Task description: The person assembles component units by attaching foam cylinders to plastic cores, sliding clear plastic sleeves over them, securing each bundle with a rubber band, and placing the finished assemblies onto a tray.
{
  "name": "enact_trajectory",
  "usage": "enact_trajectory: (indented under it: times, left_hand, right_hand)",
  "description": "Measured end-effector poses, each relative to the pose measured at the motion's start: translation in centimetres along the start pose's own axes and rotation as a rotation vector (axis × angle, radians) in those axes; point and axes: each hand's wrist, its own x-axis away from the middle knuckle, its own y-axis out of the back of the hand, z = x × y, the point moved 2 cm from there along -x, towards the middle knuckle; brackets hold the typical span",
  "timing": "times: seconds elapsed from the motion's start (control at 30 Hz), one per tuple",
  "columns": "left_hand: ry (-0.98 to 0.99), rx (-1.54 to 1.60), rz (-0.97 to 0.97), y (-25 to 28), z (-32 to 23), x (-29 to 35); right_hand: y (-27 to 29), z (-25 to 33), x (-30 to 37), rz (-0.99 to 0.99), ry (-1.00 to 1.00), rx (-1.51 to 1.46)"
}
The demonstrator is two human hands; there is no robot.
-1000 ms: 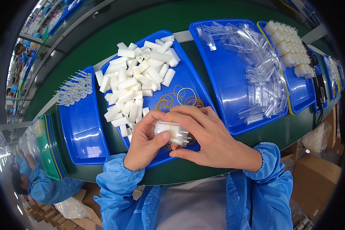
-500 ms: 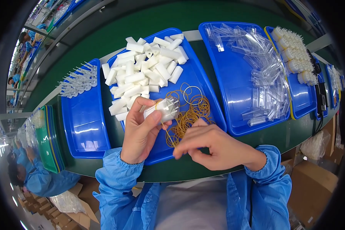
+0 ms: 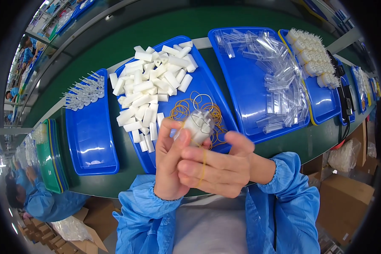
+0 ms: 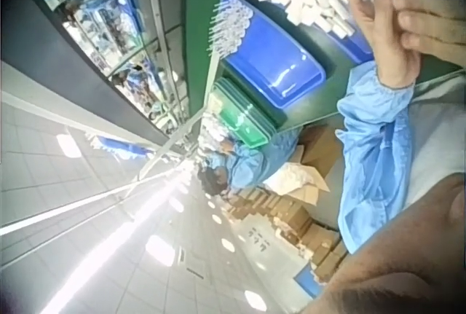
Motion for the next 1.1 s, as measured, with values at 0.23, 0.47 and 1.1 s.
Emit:
enact_trajectory:
  times: [0.23,0.47,1.1]
  left_hand:
    - [-0.635,-0.156,0.134,-1.4,0.3,-0.8]
    - [-1.177,-0.508,0.17,-0.2,0.0,-1.5]
    - [-0.499,-0.725,0.532,4.2,-2.1,-1.5]
  right_hand:
    - [-0.5,0.8,-1.2,-0.262,-0.454,-0.128]
    - [0.5,0.6,-1.9,-0.241,-0.803,-0.67]
    - [1.4,-3.3,-0.7,0.111,-1.223,-1.1]
